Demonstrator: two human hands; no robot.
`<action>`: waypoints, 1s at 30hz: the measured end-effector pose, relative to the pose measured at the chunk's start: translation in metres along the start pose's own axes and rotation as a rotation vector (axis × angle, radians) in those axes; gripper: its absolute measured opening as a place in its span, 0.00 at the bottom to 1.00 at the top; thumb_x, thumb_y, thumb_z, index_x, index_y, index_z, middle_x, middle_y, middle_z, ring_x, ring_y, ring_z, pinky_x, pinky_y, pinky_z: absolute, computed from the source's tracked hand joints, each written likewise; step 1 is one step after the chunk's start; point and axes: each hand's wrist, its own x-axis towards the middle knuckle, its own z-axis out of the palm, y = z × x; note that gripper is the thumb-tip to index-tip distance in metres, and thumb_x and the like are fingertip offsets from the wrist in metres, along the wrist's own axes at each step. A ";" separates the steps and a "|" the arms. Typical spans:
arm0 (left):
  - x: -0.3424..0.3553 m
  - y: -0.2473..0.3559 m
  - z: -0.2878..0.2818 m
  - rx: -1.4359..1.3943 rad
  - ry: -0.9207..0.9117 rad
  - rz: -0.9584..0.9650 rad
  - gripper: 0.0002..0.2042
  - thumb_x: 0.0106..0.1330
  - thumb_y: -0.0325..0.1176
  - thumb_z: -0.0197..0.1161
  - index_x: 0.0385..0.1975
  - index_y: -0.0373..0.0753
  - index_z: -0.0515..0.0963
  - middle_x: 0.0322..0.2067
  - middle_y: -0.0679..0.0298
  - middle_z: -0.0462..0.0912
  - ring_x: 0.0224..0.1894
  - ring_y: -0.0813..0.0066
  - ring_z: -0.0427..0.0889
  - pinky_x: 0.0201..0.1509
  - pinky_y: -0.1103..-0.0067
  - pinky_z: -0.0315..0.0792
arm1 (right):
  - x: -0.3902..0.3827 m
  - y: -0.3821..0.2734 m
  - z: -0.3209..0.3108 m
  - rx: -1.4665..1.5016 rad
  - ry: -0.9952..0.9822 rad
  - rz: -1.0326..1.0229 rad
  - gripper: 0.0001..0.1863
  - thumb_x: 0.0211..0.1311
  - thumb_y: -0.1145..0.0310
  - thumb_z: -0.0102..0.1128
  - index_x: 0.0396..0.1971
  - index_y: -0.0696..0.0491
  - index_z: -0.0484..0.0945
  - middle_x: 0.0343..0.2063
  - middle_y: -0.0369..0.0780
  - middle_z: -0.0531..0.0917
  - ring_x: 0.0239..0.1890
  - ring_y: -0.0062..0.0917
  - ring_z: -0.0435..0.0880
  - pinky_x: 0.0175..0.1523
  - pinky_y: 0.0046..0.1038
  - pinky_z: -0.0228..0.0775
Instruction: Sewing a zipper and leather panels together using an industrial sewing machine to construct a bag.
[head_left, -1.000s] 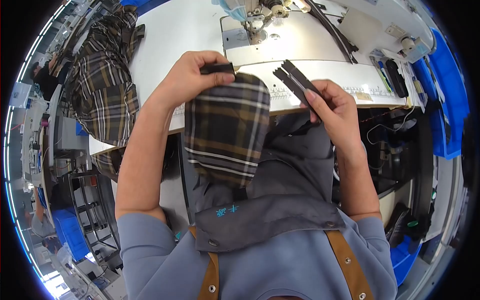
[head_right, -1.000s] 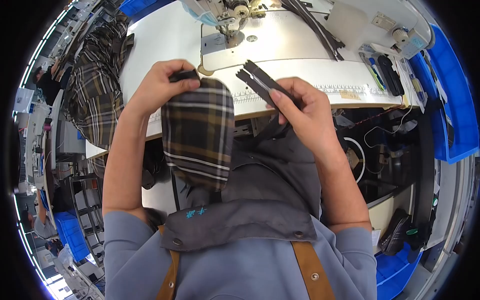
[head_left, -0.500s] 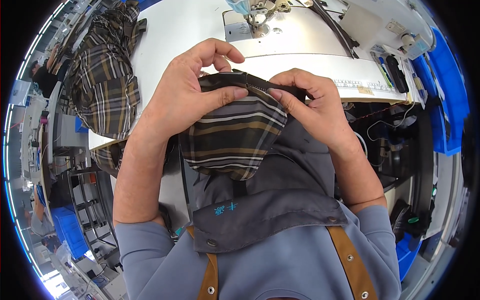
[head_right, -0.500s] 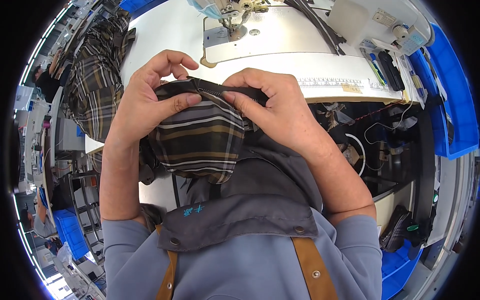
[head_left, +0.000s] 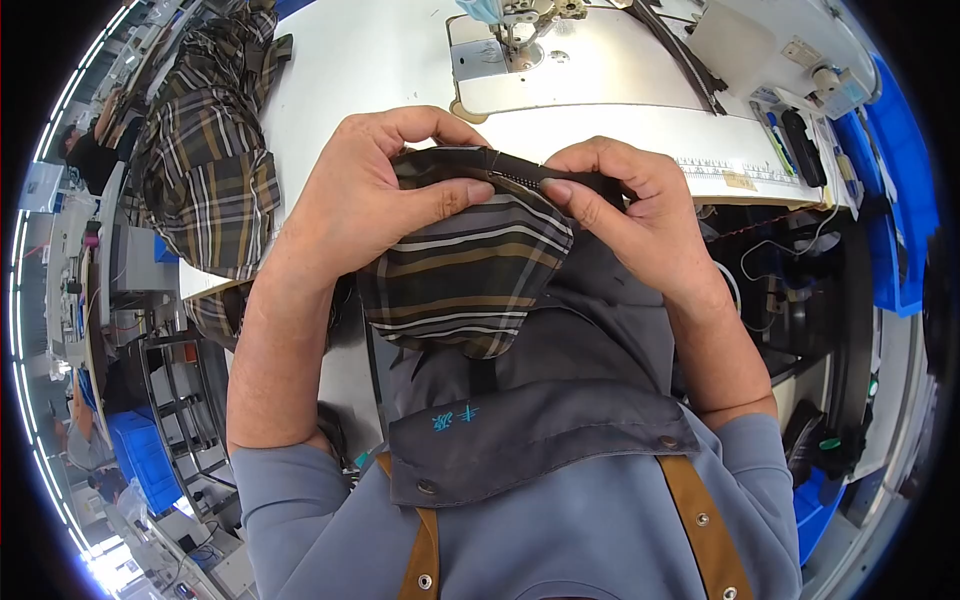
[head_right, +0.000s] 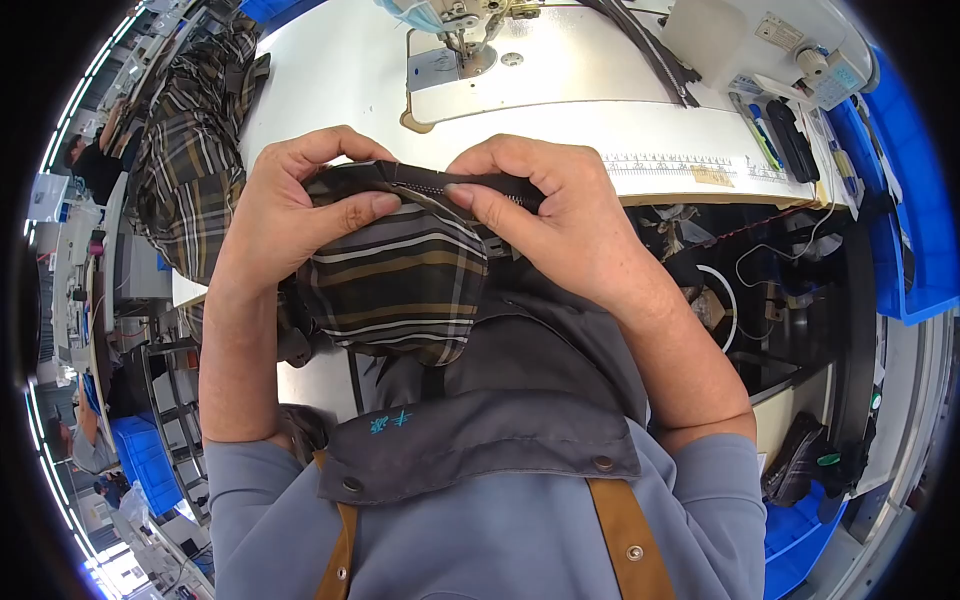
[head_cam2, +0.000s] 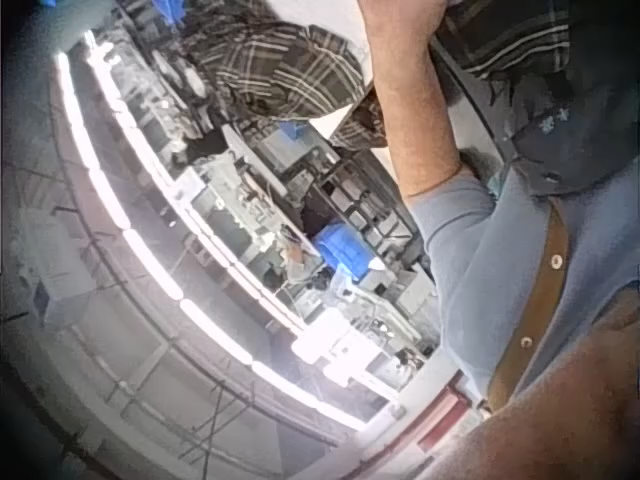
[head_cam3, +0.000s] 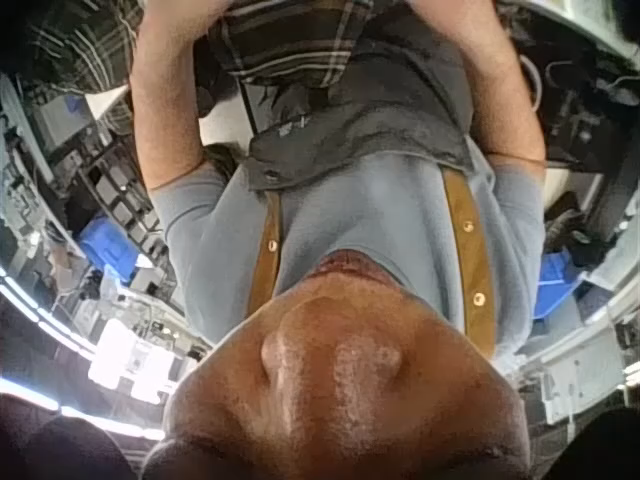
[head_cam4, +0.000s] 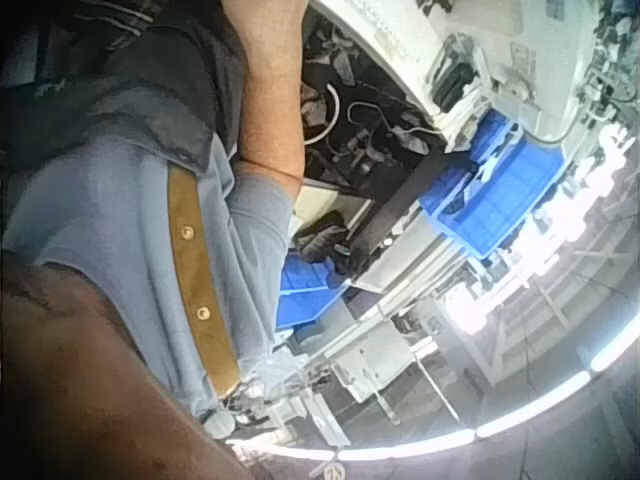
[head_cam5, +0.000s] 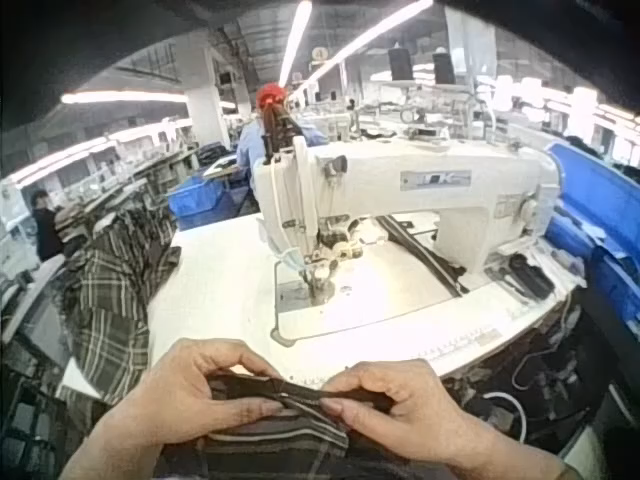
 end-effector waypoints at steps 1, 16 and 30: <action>0.000 0.001 0.000 -0.015 -0.005 0.003 0.12 0.60 0.27 0.78 0.41 0.33 0.86 0.32 0.69 0.88 0.36 0.86 0.82 0.43 0.85 0.76 | 0.000 0.000 0.000 -0.011 0.005 -0.032 0.08 0.68 0.74 0.67 0.43 0.61 0.86 0.32 0.37 0.88 0.36 0.16 0.83 0.44 0.21 0.75; -0.005 -0.005 0.000 0.061 0.007 0.008 0.10 0.61 0.27 0.77 0.39 0.33 0.85 0.30 0.71 0.87 0.33 0.90 0.81 0.37 0.88 0.73 | 0.000 0.004 0.005 -0.021 0.007 -0.044 0.07 0.67 0.75 0.68 0.42 0.61 0.86 0.33 0.36 0.88 0.37 0.16 0.83 0.45 0.21 0.74; -0.003 -0.004 -0.003 0.065 0.013 0.012 0.09 0.61 0.27 0.77 0.39 0.34 0.86 0.31 0.71 0.87 0.33 0.89 0.81 0.38 0.88 0.74 | -0.001 0.002 0.007 -0.040 0.006 -0.062 0.07 0.66 0.74 0.69 0.42 0.58 0.87 0.32 0.39 0.89 0.36 0.21 0.86 0.45 0.25 0.78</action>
